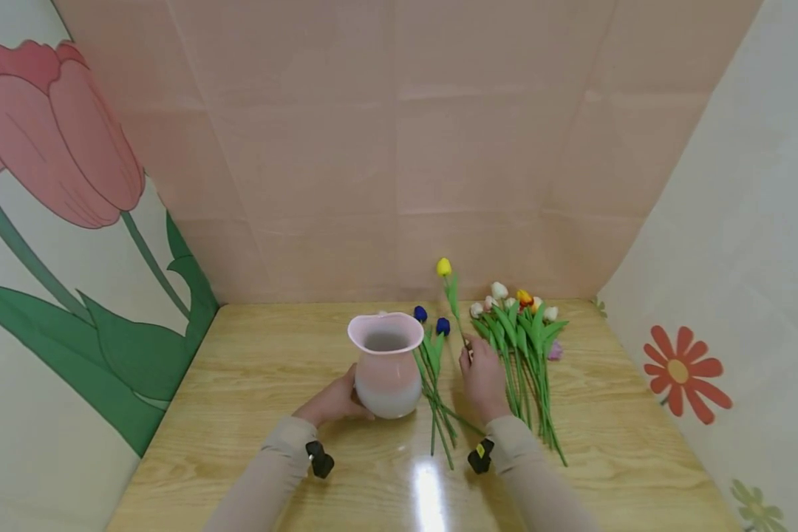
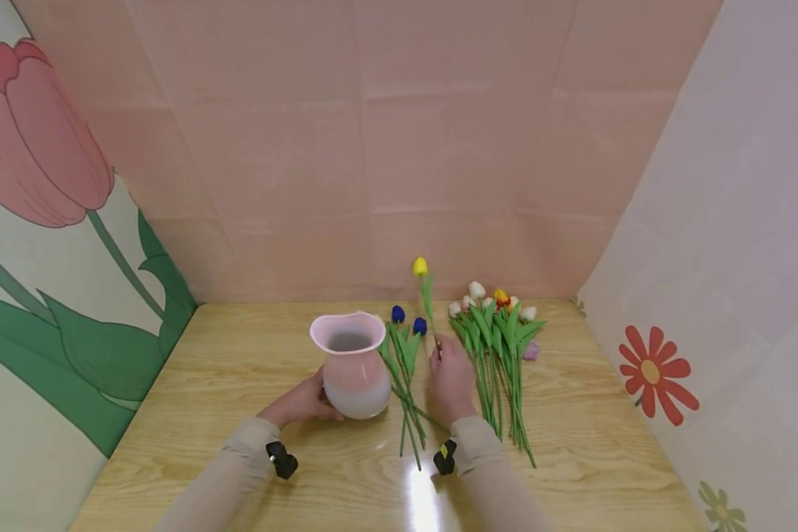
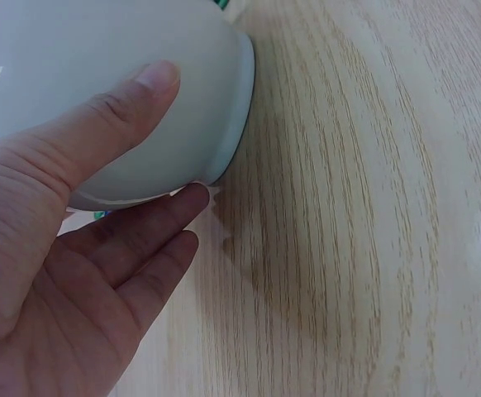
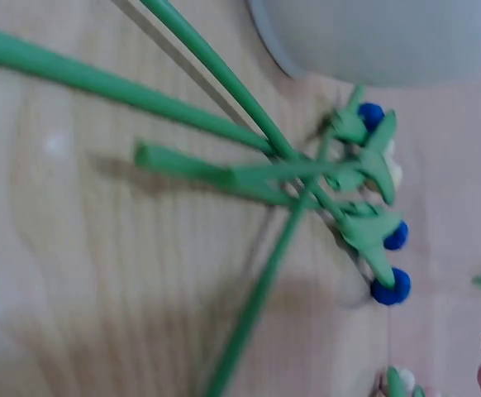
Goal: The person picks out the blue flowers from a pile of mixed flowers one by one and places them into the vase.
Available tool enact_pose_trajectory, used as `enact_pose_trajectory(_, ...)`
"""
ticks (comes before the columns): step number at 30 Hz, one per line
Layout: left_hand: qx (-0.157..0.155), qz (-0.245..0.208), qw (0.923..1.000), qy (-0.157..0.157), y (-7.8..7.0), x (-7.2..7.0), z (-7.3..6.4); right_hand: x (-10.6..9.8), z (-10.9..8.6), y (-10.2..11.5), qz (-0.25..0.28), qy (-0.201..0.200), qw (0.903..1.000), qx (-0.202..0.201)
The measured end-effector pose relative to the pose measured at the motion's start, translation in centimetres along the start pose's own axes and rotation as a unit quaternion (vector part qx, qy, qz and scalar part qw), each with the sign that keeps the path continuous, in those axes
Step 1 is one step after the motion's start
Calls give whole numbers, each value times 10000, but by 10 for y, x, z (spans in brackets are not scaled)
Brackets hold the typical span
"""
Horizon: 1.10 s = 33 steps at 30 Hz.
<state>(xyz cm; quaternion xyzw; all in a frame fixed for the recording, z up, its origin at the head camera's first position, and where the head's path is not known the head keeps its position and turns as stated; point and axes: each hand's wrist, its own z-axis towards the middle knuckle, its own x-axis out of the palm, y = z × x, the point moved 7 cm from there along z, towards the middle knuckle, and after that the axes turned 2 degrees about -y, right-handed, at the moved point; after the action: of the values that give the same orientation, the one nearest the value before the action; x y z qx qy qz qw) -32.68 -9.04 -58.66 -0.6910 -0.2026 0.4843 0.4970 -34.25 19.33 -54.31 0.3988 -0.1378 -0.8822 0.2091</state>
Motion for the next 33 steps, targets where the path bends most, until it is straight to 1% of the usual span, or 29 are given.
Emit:
enact_pose_trajectory(3, -32, 16, 10000, -5, 0, 0, 1, -9, 6, -7, -46, -259, 9996, -91)
enact_pose_trajectory(7, -104, 82, 9999, 22, 1, 0, 1, -23, 10, -15, -213, -725, 9968, -247)
enact_pose_trajectory(10, -32, 83, 10000, 21, 0, -1, 1, -32, 10, -21, -346, -928, 9948, -237)
enact_pose_trajectory(12, 18, 85, 10000, 16, -2, 0, 0, -38, 9, -25, -415, -990, 9940, -190)
enact_pose_trajectory(14, 62, 104, 9999, 4, -3, 0, 0, -43, 8, -30, -521, -970, 9939, -59)
enact_pose_trajectory(19, 22, 118, 9999, 14, -3, 0, 0, -48, 9, -52, -793, -923, 9919, 361)
enact_pose_trajectory(23, -17, 129, 9999, 26, -1, 0, 0, -52, 11, -67, -865, -939, 9904, 524)
enact_pose_trajectory(25, 10, 144, 9999, 14, -2, 0, 0, -53, 12, -74, -927, -918, 9896, 605)
enact_pose_trajectory(28, 80, 178, 9998, 3, -4, -1, -1, -51, 11, -85, -1035, -741, 9884, 834)
enact_pose_trajectory(33, 76, 169, 9998, 3, -6, -2, -2, -46, 4, -101, -1088, -298, 9851, 1295)
